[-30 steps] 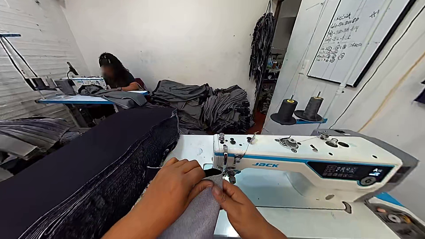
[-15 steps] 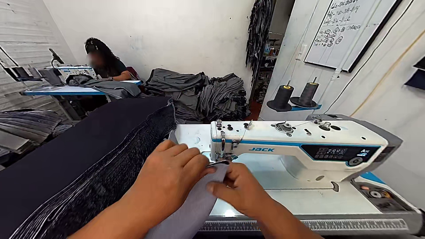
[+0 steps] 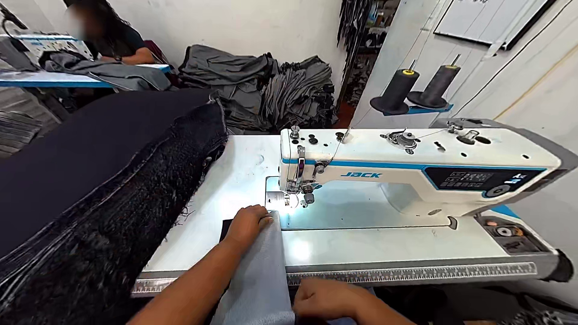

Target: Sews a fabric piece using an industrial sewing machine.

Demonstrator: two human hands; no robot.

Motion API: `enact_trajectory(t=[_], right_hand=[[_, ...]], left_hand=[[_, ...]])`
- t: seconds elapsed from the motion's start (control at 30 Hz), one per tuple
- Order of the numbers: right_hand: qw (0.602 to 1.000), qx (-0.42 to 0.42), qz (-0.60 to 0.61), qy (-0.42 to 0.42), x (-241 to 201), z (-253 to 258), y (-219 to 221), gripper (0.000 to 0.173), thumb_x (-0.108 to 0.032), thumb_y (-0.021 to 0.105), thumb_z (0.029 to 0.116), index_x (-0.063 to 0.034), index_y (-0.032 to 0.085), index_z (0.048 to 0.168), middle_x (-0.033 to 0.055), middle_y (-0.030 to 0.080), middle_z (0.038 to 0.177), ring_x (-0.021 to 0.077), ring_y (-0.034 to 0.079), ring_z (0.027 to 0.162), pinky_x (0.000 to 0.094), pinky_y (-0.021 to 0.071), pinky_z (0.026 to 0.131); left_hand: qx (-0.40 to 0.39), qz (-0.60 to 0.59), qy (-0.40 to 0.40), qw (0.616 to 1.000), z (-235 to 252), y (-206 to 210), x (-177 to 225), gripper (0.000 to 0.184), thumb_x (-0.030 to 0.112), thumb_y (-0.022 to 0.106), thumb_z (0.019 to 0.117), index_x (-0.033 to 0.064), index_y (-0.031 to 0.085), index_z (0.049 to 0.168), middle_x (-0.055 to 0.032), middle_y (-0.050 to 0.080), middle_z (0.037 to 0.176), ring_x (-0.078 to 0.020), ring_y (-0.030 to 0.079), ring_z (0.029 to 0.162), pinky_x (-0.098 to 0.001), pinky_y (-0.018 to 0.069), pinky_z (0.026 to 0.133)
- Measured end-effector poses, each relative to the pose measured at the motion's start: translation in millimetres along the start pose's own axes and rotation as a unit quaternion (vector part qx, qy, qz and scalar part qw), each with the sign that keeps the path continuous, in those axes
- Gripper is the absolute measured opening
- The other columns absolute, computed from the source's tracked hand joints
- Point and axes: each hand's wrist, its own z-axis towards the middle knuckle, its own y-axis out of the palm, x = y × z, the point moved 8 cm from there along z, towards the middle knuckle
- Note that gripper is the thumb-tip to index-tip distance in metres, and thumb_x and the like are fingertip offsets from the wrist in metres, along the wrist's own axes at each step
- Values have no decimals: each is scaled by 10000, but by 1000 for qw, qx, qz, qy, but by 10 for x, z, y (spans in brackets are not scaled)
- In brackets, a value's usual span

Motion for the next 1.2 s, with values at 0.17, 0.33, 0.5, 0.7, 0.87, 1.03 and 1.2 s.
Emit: enact_trajectory(t=[0.17,0.33,0.5,0.7,0.87,1.03,1.2], right_hand=[[922,311,-229,-33,-20,-3,-818,510,-512,568,1001,-127,704,1305,96,634,1404,354,546,1328,595,408,1077],[938,220,-260,64,267,394,-934,841,-761,502,907,-286,395,1592,-55,279,1690,308,87,1594,700,-21,1204],[930,248,-259,76,293,482,-1065,866,-789,529,872,-287,438,1571,-64,315,1675,292,87,1595,698,-41,1203],[931,238,-266,82,287,488,-1051,881,-808,507,868,-298,417,1581,-75,296,1682,283,52,1599,697,-54,1201],[934,234,-261,75,265,474,-1040,886,-804,500,875,-283,407,1587,-68,288,1686,311,67,1595,715,-44,1191],[934,233,-261,79,276,482,-1041,877,-809,482,879,-296,403,1587,-78,284,1686,322,67,1594,722,-43,1185],[929,253,-265,58,279,471,-1031,821,-779,483,903,-297,444,1567,-83,339,1662,316,113,1590,720,-33,1187]], left_hand=[[-59,11,-45,997,198,54,279,354,331,608,1045,19,704,1183,-164,704,1167,-322,648,1147,-523,445,1052],[58,-2,-44,997,406,28,177,292,290,604,1049,39,740,1111,-144,729,1107,-311,664,1096,-543,441,996],[89,10,1,996,564,-50,163,268,245,608,1047,11,737,1075,-163,730,1076,-328,670,1073,-546,448,964],[117,22,13,993,539,-52,169,251,243,633,1034,20,747,1040,-150,734,1011,-324,677,1008,-534,463,910],[118,23,14,993,547,-76,168,250,242,640,1028,18,751,1040,-155,734,1012,-332,679,1013,-541,469,924],[121,32,24,992,590,-107,175,253,226,639,1025,-2,747,1002,-169,725,981,-340,676,991,-543,462,910],[122,50,27,991,856,-193,105,220,144,604,1017,-36,709,1088,-219,714,1095,-400,664,1087,-601,456,936]])
